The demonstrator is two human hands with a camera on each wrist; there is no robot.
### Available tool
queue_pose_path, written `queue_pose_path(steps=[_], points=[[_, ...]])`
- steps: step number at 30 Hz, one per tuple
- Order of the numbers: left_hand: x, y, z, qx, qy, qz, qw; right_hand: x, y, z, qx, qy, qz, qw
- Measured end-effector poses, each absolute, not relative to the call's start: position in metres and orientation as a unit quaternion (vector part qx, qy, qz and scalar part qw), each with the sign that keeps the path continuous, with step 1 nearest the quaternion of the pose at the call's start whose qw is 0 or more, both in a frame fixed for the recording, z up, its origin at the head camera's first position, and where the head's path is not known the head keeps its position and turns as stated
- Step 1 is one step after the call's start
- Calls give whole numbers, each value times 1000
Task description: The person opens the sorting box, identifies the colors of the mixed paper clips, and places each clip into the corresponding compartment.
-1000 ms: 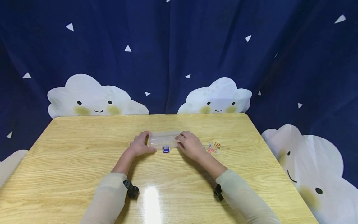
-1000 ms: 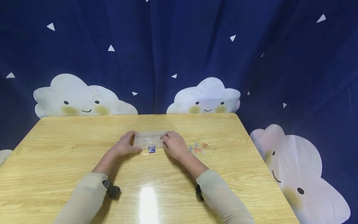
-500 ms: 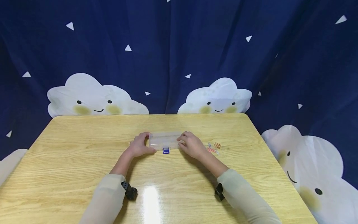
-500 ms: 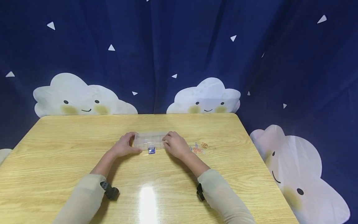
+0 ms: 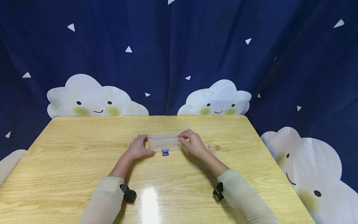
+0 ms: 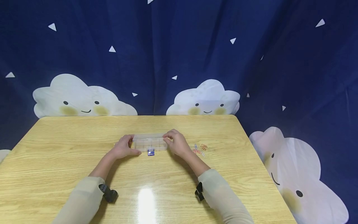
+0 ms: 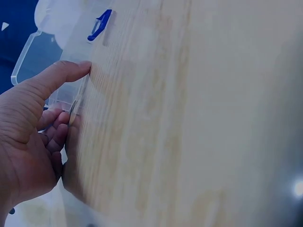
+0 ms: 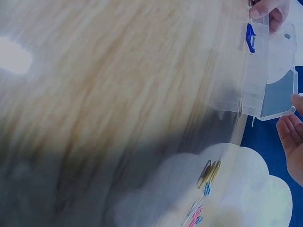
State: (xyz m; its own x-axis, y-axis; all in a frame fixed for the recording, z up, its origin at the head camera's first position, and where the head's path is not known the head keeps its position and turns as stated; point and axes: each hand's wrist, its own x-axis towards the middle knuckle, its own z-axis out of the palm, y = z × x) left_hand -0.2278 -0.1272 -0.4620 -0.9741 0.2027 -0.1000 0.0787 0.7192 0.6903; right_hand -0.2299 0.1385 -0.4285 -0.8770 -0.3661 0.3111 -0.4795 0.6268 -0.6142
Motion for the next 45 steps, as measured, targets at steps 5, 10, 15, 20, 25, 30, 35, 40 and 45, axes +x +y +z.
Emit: queue_pose_path(steps=[5,10,15,20,25,30,35,40,45], points=[[-227,-126,-462,76,927,359,81,-234,137,-427,219,-892,385,92],[-226,-127,-464,80,927,359,69,-236,134,-424,194,-884,413,97],[-223,-127,-465,80,926,364,60,-238,131,-423,155,-879,442,93],[-219,-125,-467,82,927,363,54,-242,128,-424,116,-869,471,98],[-217,-123,-467,87,928,359,49,-248,126,-423,73,-855,505,91],[-217,-122,-467,87,926,363,52,-254,125,-423,40,-837,540,80],[-217,-122,-467,87,924,369,56,-260,122,-424,12,-816,572,79],[-217,-122,-468,87,922,372,61,-265,122,-427,-1,-802,593,75],[-217,-124,-467,85,922,372,64,-268,119,-430,-8,-793,606,63]])
